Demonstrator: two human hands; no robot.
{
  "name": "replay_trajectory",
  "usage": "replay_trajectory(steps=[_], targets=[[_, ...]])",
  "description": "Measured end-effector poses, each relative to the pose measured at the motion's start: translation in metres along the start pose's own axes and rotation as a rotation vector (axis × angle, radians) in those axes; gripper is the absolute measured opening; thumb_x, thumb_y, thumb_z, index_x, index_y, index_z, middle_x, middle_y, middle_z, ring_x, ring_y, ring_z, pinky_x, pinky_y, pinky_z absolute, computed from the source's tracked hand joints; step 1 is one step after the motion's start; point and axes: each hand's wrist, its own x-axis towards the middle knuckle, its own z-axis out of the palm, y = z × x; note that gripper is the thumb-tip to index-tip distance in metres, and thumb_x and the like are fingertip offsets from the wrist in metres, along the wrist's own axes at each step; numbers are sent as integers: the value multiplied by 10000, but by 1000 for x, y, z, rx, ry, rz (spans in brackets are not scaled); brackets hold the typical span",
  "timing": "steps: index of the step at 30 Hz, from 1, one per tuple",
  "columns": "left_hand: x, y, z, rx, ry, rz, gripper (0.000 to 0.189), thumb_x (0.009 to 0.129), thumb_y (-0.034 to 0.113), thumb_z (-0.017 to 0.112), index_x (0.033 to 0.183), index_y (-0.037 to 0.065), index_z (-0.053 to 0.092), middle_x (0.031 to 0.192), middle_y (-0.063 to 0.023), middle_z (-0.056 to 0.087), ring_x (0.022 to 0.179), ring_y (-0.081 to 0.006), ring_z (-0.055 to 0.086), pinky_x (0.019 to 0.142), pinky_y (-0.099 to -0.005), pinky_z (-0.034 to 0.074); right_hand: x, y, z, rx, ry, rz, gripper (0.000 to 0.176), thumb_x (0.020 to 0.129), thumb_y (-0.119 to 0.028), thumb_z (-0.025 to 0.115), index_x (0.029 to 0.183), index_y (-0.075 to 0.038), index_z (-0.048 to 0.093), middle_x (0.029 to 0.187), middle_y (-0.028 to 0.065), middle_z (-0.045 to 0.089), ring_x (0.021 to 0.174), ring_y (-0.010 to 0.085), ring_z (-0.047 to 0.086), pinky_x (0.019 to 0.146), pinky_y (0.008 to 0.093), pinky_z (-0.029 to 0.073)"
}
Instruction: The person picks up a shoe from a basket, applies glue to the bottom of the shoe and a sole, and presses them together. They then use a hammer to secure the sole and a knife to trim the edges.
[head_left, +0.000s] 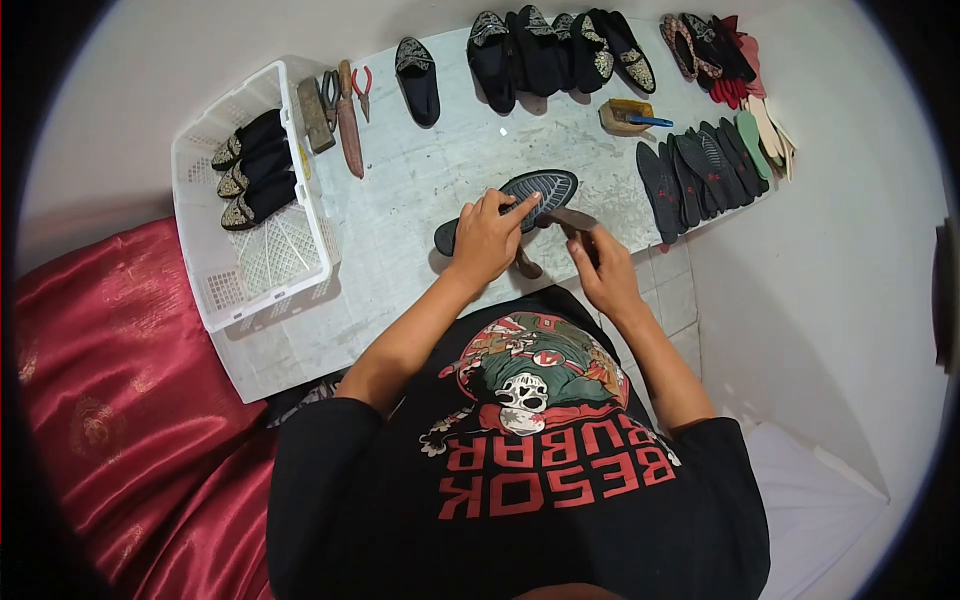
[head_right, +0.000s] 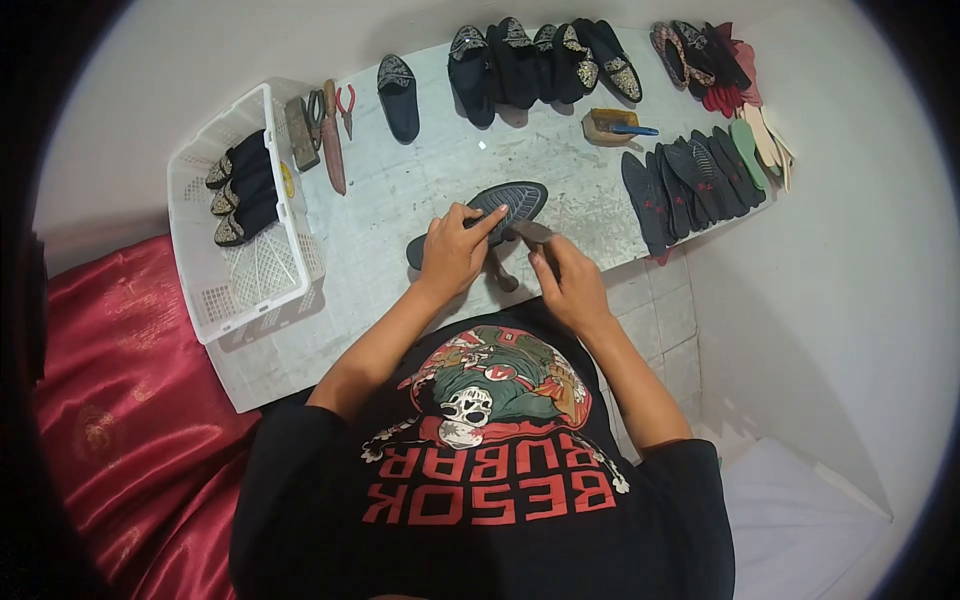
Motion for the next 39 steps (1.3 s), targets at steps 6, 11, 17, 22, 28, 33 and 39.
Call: replay_trajectory(steps=[6,11,17,22,28,33,39], targets=[[-1,-8,0,-59,-16,51,642,874,-26,578,1421,296,682,1111,-112,627,1005,-284,635,817,-419,446,4,-4,10,-26,-18,2,207,1020,-202,640,1063,-1,612,905,212,658,826,441,674,719,477,520],[1,-6,-2,-64,-34,25,655,866,-31,580,1421,300,681,1118,-111,631,994,-290,642,826,-422,448,2,0,14,-70,-7,-110,226,1000,-198,668,1111,-5,633,912,204,677,788,421,686,689,461,537],[-2,-6,3,-47,-2,29,647,874,-26,587,1418,311,681,1121,-103,631,994,-293,642,804,-419,432,-14,8,19,39,42,-88,225,987,-190,695,1067,5,617,747,93,595,608,229,573,585,358,447],[-3,-6,5,-47,15,6,614,877,5,611,1409,302,686,1134,-101,630,995,-291,638,793,-422,420,-34,39,12,79,323,-32,329,936,-180,634,1218,-13,608,866,115,634,724,238,624,682,350,501],[-6,7,0,-87,6,-62,576,871,147,703,1426,297,670,1205,-107,609,1091,-290,582,887,-448,387,-40,117,20,-3,337,221,258,943,-71,540,1176,41,543,1051,199,543,996,332,568,930,409,457],[-7,16,-6,-35,-70,-104,668,830,247,789,1474,320,630,1342,-111,554,1267,-329,446,1073,-509,288,-29,175,53,17,240,263,319,972,-107,579,1242,58,535,1124,235,553,1105,394,555,1015,460,431],[-3,21,-1,27,-2,-142,661,819,260,826,1452,322,645,1487,-153,482,1414,-393,372,1170,-540,258,51,206,85,-67,133,225,401,983,-133,649,1321,61,554,1271,277,568,1225,452,529,1091,501,407]])
